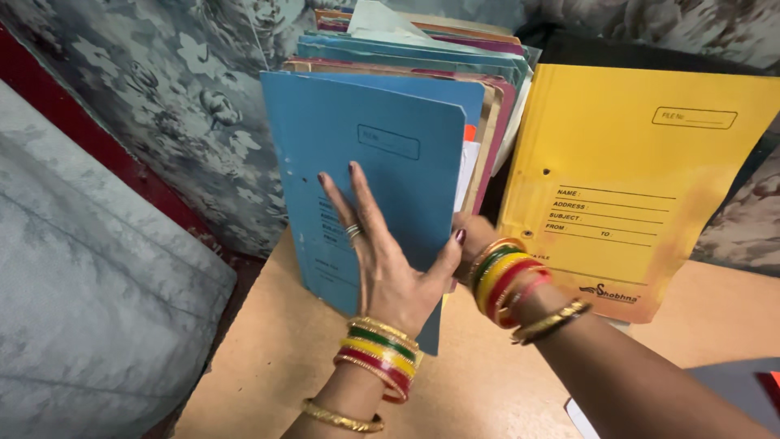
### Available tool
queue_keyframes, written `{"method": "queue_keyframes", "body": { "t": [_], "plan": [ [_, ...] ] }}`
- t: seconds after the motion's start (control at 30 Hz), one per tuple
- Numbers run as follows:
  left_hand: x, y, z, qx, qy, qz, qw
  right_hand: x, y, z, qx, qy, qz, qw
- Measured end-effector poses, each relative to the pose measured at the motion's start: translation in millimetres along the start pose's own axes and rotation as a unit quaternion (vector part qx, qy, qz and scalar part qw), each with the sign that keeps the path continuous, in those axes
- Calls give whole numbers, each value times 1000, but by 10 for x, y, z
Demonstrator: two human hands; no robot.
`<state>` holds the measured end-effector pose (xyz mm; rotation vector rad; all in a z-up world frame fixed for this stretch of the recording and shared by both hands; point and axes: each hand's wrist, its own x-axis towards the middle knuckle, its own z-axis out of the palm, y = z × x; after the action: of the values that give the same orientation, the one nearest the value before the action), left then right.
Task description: The person organizes a stack of colorful file folders on a table. They open folders, remove papers, fold them, and place them inside other folders. The person repeatedly picks up, opens, and stacks various folders, arranging them into a neat pile.
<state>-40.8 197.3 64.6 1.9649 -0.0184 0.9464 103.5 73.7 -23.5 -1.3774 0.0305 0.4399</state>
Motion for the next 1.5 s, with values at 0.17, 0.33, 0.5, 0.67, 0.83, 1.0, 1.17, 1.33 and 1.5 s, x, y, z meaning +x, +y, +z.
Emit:
{"method": "queue_keyframes", "body": {
  "t": [0.17,0.33,0.5,0.67,0.83,1.0,1.17,1.33,1.5],
  "plan": [
    [29,26,194,27,12,-23,999,-97,-202,-126,-100,-53,-16,993],
    [122,-35,336,12,5,-34,999,-293,-358,-201,-145,29,-35,988],
    [198,-187,430,103,-64,-87,989,-368,-406,-301,-222,-11,-122,967],
    [132,-350,490,254,-138,-71,955,-414,-441,-177,-410,97,-220,879],
    [99,-475,526,430,-206,-39,878,-478,-616,-197,-540,114,-273,788],
    [-119,-351,754,361,-122,-25,924,-728,-615,-613,-455,140,-201,856],
    [-515,-7,1200,231,-95,7,968,-1231,-472,-1460,-484,206,-157,836],
    [-1100,466,1807,188,-142,58,970,-1907,-285,-2459,-488,290,-61,821],
    [-1656,947,2482,153,-406,-32,901,-2627,10,-3275,-538,340,50,769]
  ]
}}
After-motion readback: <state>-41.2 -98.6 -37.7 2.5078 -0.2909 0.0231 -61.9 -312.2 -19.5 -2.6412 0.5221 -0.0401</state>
